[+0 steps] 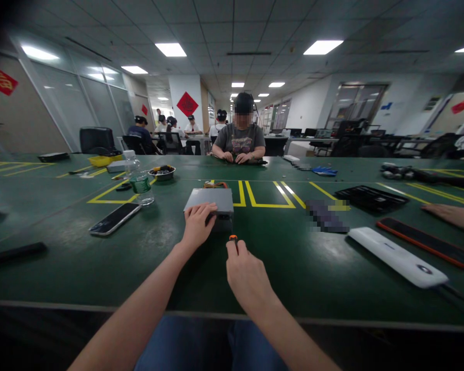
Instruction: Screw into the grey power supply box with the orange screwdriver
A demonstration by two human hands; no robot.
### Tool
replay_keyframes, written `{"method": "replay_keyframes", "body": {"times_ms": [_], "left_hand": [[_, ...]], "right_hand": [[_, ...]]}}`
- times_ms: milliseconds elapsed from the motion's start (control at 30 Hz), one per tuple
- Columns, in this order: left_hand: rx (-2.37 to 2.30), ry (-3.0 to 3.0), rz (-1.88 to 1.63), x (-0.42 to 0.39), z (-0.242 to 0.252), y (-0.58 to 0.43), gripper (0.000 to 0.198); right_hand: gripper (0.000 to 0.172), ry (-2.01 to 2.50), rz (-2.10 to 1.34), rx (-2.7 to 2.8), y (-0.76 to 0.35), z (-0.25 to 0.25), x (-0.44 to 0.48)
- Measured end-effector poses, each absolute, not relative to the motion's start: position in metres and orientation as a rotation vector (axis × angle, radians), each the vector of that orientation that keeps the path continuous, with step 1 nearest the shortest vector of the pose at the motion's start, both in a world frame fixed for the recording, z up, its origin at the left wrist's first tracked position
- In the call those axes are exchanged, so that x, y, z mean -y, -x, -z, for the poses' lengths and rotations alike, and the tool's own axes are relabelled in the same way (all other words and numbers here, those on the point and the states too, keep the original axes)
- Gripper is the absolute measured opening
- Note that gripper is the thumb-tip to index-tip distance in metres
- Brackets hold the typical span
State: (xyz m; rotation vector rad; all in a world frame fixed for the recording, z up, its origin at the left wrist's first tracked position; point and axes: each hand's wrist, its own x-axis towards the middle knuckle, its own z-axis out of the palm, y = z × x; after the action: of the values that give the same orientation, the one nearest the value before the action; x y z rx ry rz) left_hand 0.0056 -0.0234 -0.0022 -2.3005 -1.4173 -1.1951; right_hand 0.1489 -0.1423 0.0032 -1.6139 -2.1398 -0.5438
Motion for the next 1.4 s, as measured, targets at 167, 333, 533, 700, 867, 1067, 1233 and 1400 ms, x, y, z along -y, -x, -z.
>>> {"method": "replay_keyframes", "body": {"times_ms": [167,333,533,700,867,1067,1233,1400], "left_hand": [[1.443,2.306,1.183,0.025,0.001,-0.006,0.023],[1.443,2.307,1.189,0.025,0.001,-0.006,0.024],[1.443,2.312,1.182,0.024,0.002,-0.005,0.024],[1.431,2.304,1.206,0.024,0.002,-0.005,0.023],[1.458,2.31,1.192,0.025,0.0,-0.006,0.024],[1.444,2.307,1.188,0.025,0.001,-0.005,0.023],[1.423,2.303,1.214,0.024,0.002,-0.004,0.022],[1.431,2.312,1.197,0.025,0.001,-0.004,0.023]], "right_hand": [[0.016,1.642,0.16,1.839,-0.145,-0.013,0.142],[0.013,1.57,-0.146,1.6,-0.142,-0.006,0.142],[0.024,1.299,-0.771,1.129,-0.133,0.01,0.143],[0.028,0.975,-1.043,0.631,-0.122,0.012,0.141],[0.025,0.843,-1.107,0.425,-0.114,0.01,0.141],[0.025,0.948,-0.928,0.673,-0.118,0.01,0.152],[0.02,1.195,-0.706,1.199,-0.127,0.008,0.153],[0.016,1.457,-0.312,1.618,-0.131,0.003,0.146]]}}
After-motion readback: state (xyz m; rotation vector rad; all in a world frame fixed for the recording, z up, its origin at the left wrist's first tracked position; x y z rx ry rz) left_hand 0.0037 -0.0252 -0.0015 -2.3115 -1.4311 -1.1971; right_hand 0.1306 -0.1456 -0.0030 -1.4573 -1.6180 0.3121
